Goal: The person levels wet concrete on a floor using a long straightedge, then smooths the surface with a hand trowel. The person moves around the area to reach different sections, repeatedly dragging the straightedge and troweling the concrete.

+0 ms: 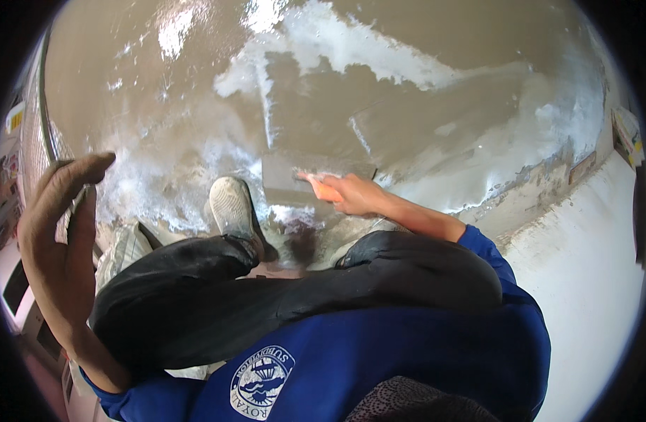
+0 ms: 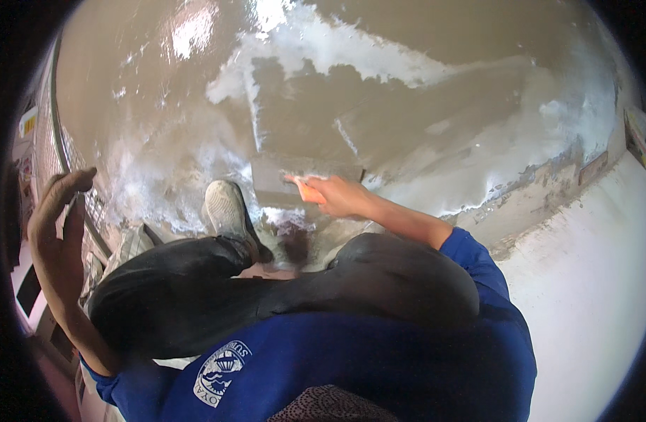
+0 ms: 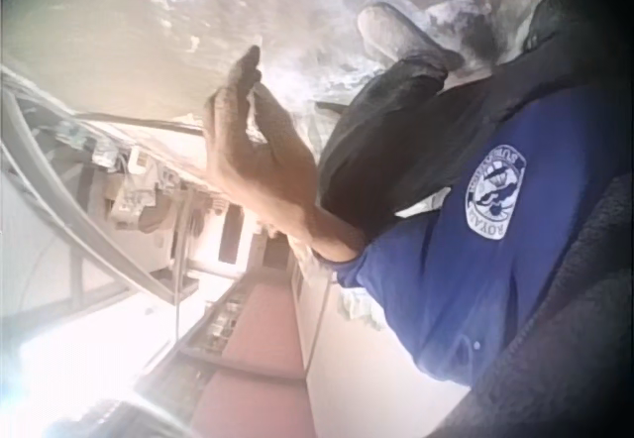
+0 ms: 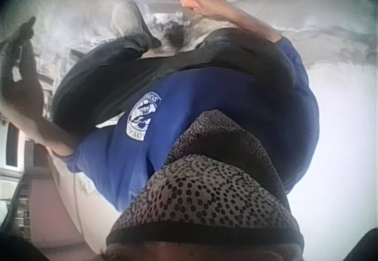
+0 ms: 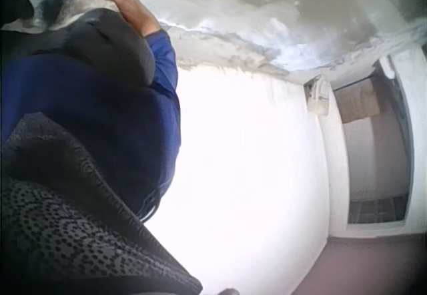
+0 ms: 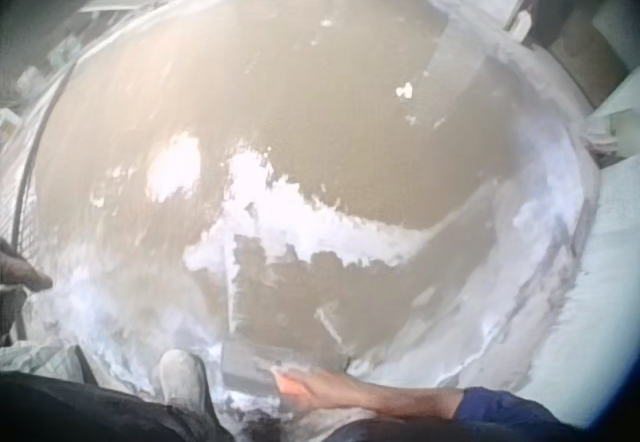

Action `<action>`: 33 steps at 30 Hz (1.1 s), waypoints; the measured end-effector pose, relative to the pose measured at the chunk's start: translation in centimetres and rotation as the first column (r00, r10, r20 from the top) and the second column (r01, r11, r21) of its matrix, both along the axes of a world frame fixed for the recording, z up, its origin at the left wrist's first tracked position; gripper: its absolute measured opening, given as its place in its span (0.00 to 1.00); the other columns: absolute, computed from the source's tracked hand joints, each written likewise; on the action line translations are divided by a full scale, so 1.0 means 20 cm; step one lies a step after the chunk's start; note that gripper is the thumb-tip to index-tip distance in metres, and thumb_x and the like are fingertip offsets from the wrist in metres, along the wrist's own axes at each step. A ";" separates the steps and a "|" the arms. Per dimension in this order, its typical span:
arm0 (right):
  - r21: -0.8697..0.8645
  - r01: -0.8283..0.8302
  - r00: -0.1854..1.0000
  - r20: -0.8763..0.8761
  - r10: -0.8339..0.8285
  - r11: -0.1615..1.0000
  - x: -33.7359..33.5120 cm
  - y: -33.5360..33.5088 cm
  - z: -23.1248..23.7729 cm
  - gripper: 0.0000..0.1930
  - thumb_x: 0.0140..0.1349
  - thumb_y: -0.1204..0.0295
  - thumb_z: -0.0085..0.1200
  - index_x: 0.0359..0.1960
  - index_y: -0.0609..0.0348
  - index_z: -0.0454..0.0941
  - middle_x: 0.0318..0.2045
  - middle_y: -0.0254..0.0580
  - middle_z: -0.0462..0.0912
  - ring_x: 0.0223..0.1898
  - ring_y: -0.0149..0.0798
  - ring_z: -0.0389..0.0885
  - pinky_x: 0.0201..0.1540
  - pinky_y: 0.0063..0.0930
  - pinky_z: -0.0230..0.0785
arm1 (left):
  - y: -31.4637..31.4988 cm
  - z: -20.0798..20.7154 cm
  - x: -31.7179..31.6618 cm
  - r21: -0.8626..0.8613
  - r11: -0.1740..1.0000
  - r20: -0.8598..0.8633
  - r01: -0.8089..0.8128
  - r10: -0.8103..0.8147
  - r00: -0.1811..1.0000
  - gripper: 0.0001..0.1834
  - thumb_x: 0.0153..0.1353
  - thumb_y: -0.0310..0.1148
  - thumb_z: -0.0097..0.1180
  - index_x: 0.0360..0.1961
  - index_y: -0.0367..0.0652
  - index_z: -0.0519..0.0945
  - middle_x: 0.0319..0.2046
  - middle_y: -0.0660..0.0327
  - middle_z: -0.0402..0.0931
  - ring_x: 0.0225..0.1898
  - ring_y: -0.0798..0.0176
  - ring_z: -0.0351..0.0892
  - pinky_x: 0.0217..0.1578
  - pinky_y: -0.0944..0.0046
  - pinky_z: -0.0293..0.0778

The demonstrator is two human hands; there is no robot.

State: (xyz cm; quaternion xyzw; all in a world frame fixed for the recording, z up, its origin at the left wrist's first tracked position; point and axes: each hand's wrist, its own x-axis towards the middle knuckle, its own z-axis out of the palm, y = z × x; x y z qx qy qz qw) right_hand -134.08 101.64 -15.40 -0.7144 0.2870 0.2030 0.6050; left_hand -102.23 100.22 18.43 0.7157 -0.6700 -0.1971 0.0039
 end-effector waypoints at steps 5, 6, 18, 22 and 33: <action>-0.076 0.384 0.923 0.056 -0.380 0.920 0.15 -0.34 0.00 0.27 0.51 0.70 0.59 0.57 0.54 0.71 0.37 0.58 0.83 0.41 0.59 0.83 0.42 0.48 0.75 | 0.08 0.03 0.02 0.006 0.995 0.038 -0.103 0.102 0.994 0.19 0.56 0.11 0.52 0.48 0.34 0.82 0.43 0.53 0.82 0.47 0.56 0.82 0.51 0.61 0.76; -0.102 0.512 0.857 0.132 -0.499 0.853 0.15 -0.37 0.02 0.27 0.51 0.69 0.59 0.57 0.54 0.71 0.37 0.58 0.84 0.41 0.58 0.83 0.42 0.47 0.75 | 0.09 0.05 0.03 0.019 0.997 0.091 -0.076 0.074 0.993 0.20 0.55 0.11 0.52 0.48 0.34 0.82 0.43 0.52 0.82 0.48 0.55 0.82 0.52 0.61 0.75; -0.265 0.938 -0.137 0.314 -0.940 -0.225 -1.20 -0.36 -0.04 0.27 0.59 0.53 0.63 0.59 0.45 0.76 0.42 0.33 0.84 0.38 0.34 0.82 0.37 0.35 0.76 | 0.02 0.06 -0.03 0.068 0.995 0.031 0.071 -0.074 0.997 0.15 0.63 0.16 0.53 0.50 0.37 0.83 0.40 0.52 0.84 0.41 0.57 0.82 0.44 0.59 0.76; -0.358 0.790 -0.453 0.204 -0.868 -0.497 -1.92 -0.35 -0.05 0.23 0.56 0.65 0.64 0.55 0.53 0.77 0.38 0.39 0.82 0.30 0.33 0.81 0.28 0.29 0.75 | -0.02 0.04 -0.05 0.133 0.989 0.067 0.067 -0.077 0.995 0.14 0.66 0.20 0.52 0.51 0.37 0.82 0.40 0.52 0.83 0.42 0.56 0.81 0.45 0.60 0.75; -0.299 0.886 -0.320 0.163 -0.933 -0.355 -2.00 -0.50 -0.07 0.26 0.56 0.69 0.63 0.58 0.50 0.75 0.37 0.31 0.79 0.31 0.27 0.76 0.29 0.25 0.70 | -0.09 -0.03 -0.05 0.199 0.973 -0.022 0.116 -0.114 0.993 0.15 0.68 0.26 0.50 0.53 0.38 0.81 0.43 0.53 0.82 0.41 0.57 0.80 0.42 0.61 0.74</action>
